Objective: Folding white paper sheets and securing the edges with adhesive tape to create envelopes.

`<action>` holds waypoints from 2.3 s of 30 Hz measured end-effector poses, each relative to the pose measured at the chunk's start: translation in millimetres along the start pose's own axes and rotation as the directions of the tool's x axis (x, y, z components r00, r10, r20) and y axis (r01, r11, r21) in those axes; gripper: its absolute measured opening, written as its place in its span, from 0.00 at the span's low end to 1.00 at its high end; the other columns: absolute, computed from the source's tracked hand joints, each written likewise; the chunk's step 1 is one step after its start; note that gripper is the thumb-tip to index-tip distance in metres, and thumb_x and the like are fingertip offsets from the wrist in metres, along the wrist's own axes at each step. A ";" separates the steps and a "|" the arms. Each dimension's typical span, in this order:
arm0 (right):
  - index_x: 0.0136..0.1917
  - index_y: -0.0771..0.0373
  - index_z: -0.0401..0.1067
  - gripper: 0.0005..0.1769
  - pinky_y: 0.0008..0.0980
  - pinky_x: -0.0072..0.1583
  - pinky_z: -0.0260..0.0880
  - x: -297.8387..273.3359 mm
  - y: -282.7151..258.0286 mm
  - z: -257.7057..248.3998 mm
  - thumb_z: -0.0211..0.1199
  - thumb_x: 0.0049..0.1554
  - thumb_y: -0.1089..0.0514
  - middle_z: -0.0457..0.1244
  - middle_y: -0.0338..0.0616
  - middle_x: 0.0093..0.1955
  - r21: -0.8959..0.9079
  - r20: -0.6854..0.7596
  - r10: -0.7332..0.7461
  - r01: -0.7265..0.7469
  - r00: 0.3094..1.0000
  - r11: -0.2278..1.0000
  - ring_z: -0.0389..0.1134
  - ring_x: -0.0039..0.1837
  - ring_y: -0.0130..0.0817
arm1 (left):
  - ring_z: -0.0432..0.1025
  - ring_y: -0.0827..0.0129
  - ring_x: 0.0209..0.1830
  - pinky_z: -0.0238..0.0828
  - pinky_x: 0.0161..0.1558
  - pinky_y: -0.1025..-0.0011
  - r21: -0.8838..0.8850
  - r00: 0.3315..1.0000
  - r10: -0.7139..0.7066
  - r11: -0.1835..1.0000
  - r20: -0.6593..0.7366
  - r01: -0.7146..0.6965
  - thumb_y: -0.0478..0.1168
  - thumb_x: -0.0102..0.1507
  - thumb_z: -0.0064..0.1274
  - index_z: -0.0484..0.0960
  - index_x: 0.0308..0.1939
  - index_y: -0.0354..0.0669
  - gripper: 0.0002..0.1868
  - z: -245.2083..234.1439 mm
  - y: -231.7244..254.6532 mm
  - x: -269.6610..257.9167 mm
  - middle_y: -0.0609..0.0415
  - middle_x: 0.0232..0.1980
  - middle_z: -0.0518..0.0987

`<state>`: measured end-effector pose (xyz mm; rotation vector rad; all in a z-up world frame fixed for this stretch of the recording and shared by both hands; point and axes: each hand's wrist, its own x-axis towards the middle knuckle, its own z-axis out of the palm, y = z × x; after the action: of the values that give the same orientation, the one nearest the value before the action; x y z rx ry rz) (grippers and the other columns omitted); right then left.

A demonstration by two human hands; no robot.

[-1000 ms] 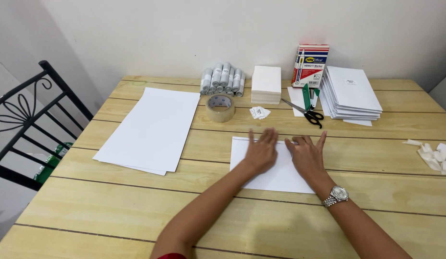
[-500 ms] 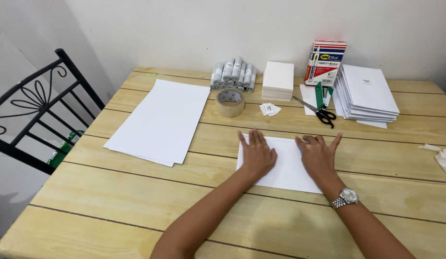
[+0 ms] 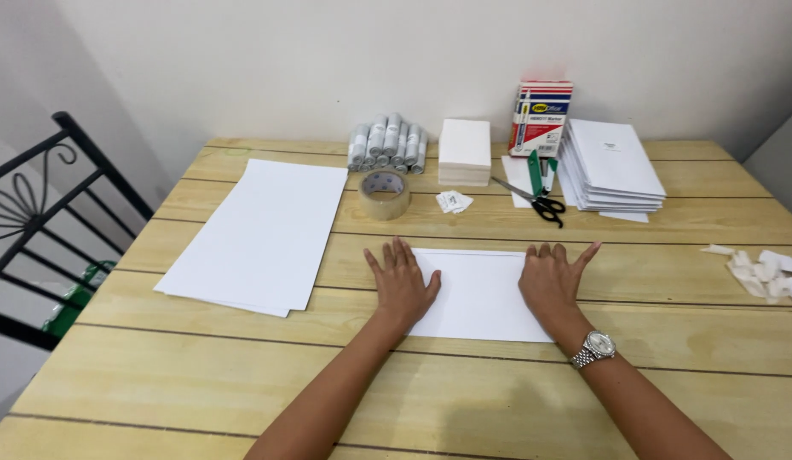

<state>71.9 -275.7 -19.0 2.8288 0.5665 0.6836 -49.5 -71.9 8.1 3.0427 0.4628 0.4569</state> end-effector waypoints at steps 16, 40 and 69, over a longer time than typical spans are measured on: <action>0.59 0.53 0.69 0.19 0.76 0.65 0.32 20.6 -3.6 -32.1 0.47 0.58 0.48 0.59 0.43 0.64 0.632 0.121 -0.094 -0.004 0.988 0.775 0.56 0.68 0.45 | 0.52 0.41 0.67 0.26 0.61 0.33 -0.117 0.999 -0.023 0.993 0.038 0.027 0.60 0.59 0.33 0.59 0.62 0.25 0.41 13.0 -4.4 3.0 0.31 0.65 0.59; 0.36 0.55 0.77 0.12 0.35 0.52 0.66 50.0 -32.4 -63.1 0.72 0.36 0.54 0.67 0.40 0.35 0.727 0.439 -0.484 0.017 0.757 0.686 0.69 0.47 0.39 | 0.70 0.70 0.37 0.41 0.61 0.44 -0.507 0.959 0.281 0.833 0.039 -0.223 0.49 0.53 0.56 0.79 0.28 0.57 0.05 23.6 -12.6 34.1 0.67 0.28 0.74; 0.46 0.64 0.72 0.08 0.26 0.43 0.69 46.0 35.6 -10.9 0.62 0.51 0.64 0.65 0.41 0.33 0.940 0.302 -0.160 -0.322 0.940 -0.111 0.68 0.36 0.29 | 0.76 0.62 0.38 0.58 0.51 0.59 -0.741 0.984 0.127 0.671 0.129 0.011 0.45 0.55 0.52 0.82 0.30 0.52 0.05 -42.5 -23.9 -7.8 0.60 0.28 0.80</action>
<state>116.0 -288.8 18.3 4.2453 1.2815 -0.8241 -75.8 -51.9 44.8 2.2620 0.1095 0.2792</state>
